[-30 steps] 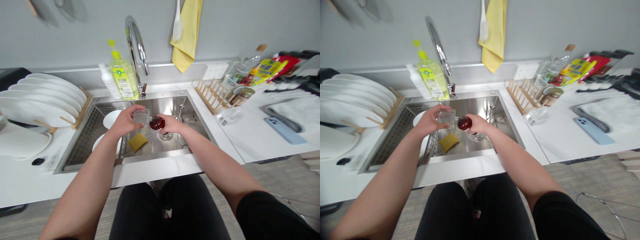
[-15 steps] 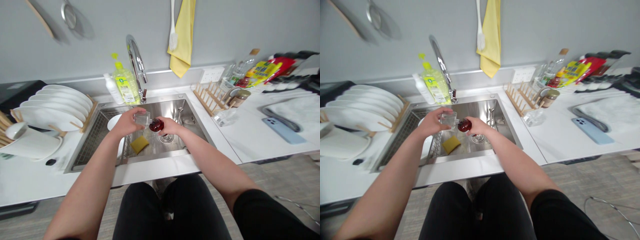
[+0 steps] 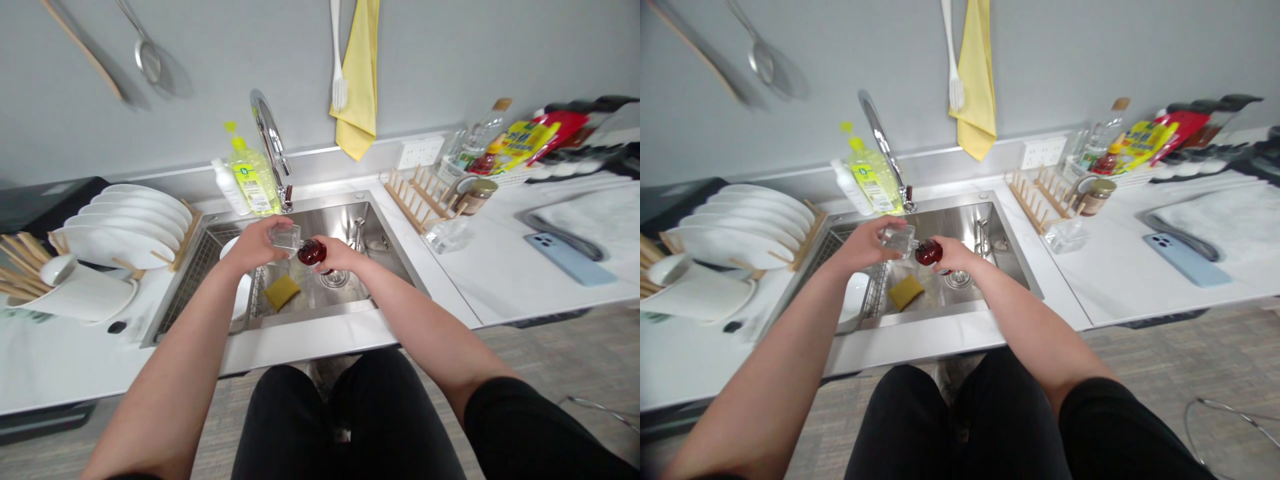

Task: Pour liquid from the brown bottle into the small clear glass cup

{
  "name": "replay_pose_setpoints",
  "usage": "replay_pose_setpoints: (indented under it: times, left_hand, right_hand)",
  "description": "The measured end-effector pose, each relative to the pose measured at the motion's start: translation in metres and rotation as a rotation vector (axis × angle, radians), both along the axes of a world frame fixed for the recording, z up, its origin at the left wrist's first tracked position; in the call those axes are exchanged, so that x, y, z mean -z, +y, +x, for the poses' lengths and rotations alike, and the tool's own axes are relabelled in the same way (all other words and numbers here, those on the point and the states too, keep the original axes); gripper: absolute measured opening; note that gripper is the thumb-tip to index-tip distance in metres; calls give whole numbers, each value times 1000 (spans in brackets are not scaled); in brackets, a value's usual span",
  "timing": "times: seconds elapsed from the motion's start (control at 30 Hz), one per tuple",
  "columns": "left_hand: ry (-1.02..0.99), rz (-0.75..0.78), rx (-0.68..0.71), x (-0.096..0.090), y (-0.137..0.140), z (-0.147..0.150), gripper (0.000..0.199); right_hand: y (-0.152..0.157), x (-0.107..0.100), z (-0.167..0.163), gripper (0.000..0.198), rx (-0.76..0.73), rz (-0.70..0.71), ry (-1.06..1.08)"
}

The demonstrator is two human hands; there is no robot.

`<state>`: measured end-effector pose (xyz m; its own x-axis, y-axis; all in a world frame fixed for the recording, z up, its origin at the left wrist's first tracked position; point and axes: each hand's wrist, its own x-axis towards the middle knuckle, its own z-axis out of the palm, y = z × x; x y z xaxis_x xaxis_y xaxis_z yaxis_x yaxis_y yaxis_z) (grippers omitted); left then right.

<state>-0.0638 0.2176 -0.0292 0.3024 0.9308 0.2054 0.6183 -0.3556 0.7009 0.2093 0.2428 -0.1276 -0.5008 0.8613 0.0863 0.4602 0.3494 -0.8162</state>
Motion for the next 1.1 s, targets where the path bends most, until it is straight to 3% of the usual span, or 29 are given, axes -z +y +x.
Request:
replay_pose_setpoints:
  times: [0.77,1.1]
  left_hand:
    - [169,-13,40,-46,-8,19,73]
    - [237,21,75,-53,-4,23,70]
  right_hand:
    - [5,9,-1,82,2,-26,154]
    - [9,14,0,80,-23,-5,172]
